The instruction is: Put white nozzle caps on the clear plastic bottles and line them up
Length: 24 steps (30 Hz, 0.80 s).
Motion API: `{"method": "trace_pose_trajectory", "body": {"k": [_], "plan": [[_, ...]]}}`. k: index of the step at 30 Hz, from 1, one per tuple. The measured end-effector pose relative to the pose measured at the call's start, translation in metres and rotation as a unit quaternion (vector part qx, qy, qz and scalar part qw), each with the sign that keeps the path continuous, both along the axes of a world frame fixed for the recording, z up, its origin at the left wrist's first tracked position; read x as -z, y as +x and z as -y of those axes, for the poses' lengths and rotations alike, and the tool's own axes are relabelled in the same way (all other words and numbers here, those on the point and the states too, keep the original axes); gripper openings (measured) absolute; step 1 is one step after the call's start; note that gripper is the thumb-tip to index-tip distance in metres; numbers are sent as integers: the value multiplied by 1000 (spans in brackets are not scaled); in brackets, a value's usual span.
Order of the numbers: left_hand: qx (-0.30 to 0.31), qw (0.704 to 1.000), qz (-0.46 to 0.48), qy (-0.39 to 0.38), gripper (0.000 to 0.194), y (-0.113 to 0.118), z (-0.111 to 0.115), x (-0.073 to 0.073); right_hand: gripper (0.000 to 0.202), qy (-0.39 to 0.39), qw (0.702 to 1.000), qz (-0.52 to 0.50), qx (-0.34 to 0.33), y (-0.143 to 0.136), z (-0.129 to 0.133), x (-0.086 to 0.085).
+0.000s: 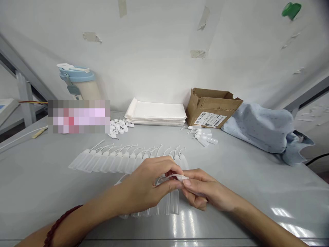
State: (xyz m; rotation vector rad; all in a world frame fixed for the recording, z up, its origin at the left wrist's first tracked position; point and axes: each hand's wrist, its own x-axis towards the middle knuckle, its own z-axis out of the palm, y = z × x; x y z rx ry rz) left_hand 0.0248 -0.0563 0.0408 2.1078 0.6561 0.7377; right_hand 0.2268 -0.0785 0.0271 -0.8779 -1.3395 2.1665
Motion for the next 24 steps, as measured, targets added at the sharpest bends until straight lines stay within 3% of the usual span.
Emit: {"method": "trace_pose_trajectory", "body": {"k": [6, 14, 24], "plan": [[19, 1000, 21, 0, 8, 1, -1, -1, 35, -3, 1000, 5, -1, 0, 0, -1], [-26, 999, -8, -46, 7, 2, 1, -3, 36, 9, 1000, 18, 9, 1, 0, 0], [-4, 1000, 17, 10, 9, 1, 0, 0, 37, 8, 1000, 13, 2, 2, 0, 0]]}}
